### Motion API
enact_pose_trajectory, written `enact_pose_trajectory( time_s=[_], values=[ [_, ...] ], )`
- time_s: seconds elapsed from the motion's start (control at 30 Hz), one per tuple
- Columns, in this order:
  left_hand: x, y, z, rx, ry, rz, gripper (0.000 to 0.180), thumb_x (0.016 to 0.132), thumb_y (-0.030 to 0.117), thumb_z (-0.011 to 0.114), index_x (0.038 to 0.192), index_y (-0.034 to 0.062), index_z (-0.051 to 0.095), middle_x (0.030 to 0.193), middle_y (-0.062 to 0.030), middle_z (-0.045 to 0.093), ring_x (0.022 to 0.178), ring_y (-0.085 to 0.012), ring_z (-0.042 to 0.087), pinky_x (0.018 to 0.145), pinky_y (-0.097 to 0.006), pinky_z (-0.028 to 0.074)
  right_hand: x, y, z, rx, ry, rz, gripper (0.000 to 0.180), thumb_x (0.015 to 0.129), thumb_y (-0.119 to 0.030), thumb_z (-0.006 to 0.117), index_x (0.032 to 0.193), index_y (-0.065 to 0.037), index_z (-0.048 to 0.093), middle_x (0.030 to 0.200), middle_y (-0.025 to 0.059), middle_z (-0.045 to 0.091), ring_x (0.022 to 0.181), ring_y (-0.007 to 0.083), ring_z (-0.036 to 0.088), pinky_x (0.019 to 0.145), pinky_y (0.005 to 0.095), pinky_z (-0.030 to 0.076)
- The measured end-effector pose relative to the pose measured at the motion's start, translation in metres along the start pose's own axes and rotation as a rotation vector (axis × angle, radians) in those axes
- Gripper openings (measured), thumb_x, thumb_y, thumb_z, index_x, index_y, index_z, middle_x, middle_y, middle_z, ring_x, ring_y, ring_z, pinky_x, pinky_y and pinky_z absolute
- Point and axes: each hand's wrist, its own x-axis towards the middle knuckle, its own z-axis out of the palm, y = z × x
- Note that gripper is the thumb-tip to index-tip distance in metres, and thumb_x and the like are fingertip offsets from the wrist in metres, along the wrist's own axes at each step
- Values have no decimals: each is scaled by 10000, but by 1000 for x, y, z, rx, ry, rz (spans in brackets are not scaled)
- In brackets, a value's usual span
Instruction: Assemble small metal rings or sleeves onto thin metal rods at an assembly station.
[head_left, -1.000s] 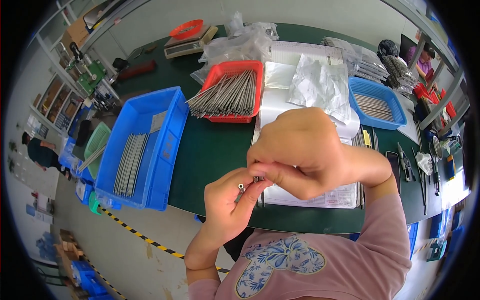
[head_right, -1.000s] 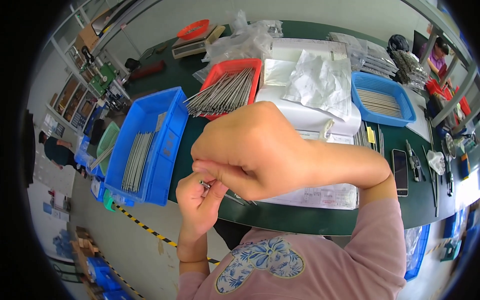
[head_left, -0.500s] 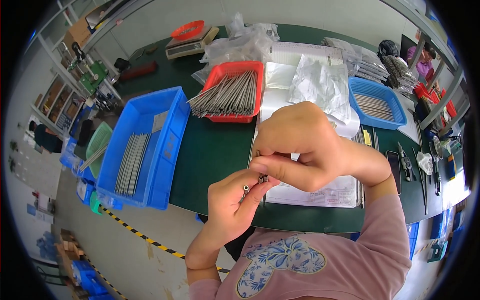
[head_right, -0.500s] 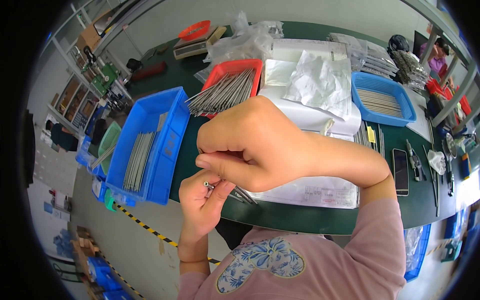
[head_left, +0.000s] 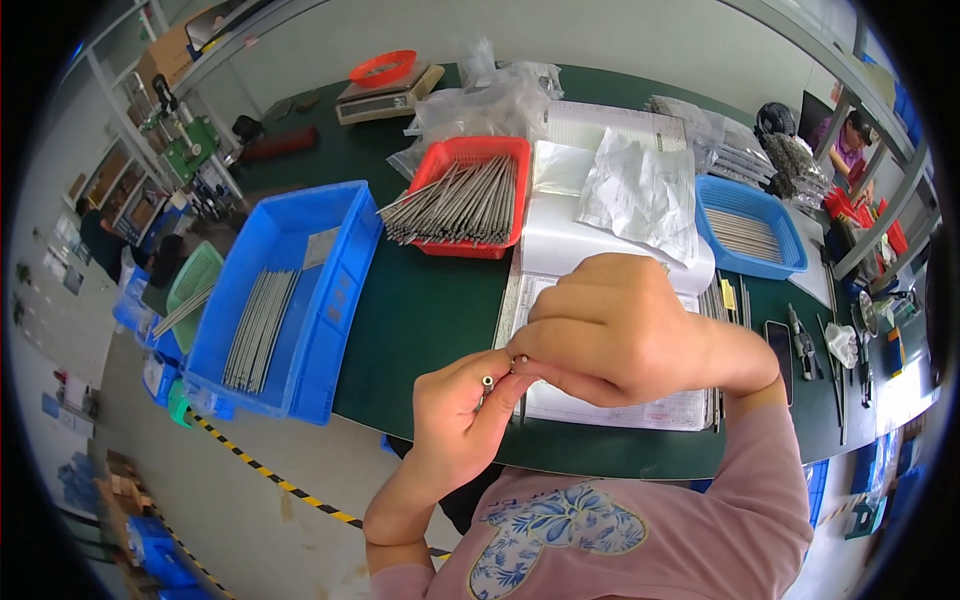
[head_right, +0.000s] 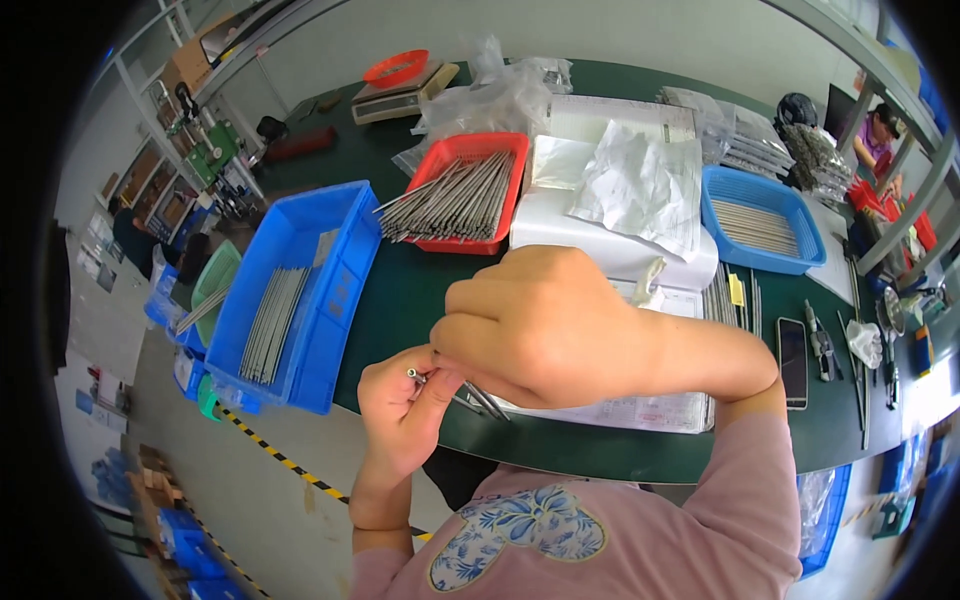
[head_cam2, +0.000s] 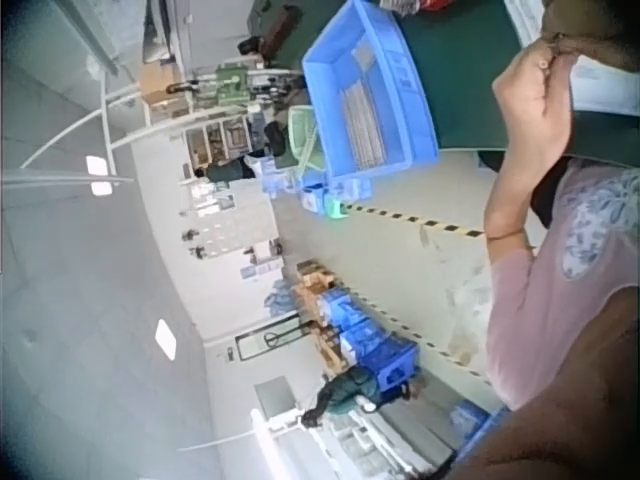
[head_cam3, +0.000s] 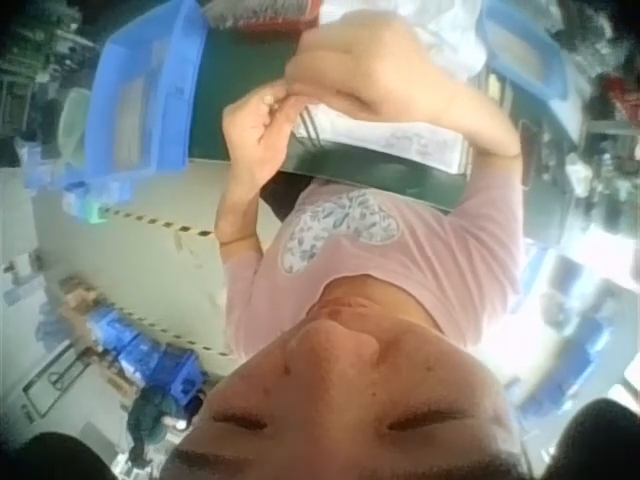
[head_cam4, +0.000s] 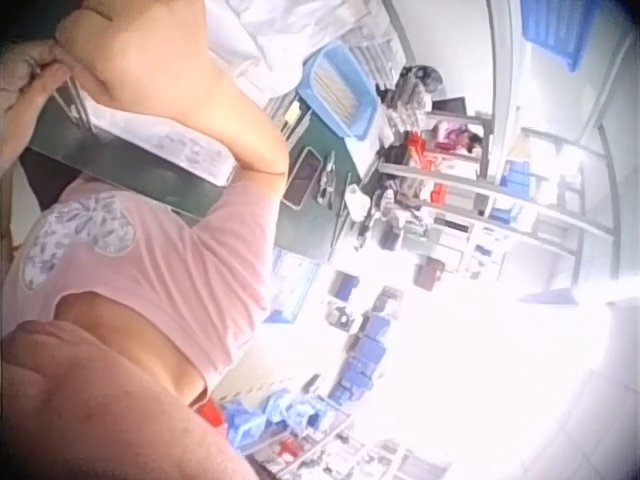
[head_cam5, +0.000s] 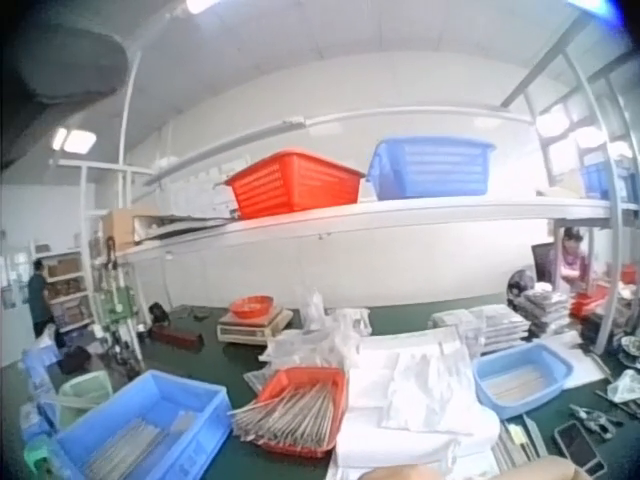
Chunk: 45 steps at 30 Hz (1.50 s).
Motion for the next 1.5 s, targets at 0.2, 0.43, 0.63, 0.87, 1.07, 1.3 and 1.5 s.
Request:
enact_pose_trajectory(
  time_s=[0.2,0.43,0.63,0.87,1.07,1.3,1.5],
  values=[
    [-2,-1,-1,76,-50,-19,120,853,61,561,913,-35,599,723,-100,612,567,-91,522,505,-211,405,-2,4,-4,-9,-28,-38,164,646,-155,684,727,-72,567,609,17,495,473,189,484,417,298,358],
    [1,-8,-7,-93,67,-74,181,893,84,502,955,-53,603,885,-114,654,766,-137,622,671,-226,480,26,39,-52,-81,356,196,58,747,-7,637,737,16,584,621,60,568,522,109,510,494,229,412],
    [-2,-5,-6,-71,39,-17,167,880,64,512,950,-60,599,895,-128,642,784,-153,624,669,-234,483,59,94,-31,-548,426,-154,56,722,-61,626,744,-57,575,640,41,560,530,182,553,491,292,436],
    [-7,-1,-9,-4,4,3,153,875,47,509,948,-52,600,880,-136,632,786,-162,623,632,-229,474,10,154,65,-699,-6,-101,101,673,-113,619,769,-86,601,727,29,576,588,193,556,516,301,441],
    [-6,-3,-11,-5,16,33,157,874,56,515,949,-54,597,881,-136,628,793,-164,627,612,-217,463,20,121,43,-306,174,316,102,795,-83,591,878,-24,605,814,57,616,669,199,605,577,287,470],
    [-2,-6,-9,-29,4,-1,149,877,63,514,915,-65,579,893,-143,629,766,-180,638,640,-238,487,29,18,6,703,104,407,73,801,-16,610,860,25,596,768,86,636,713,139,636,614,239,490],
    [-1,-4,-9,-10,-15,-4,138,870,60,525,912,-68,557,882,-142,631,790,-190,640,645,-248,492,25,13,6,571,60,204,39,796,-25,613,799,10,596,705,83,632,651,151,632,571,235,485]
  ],
)
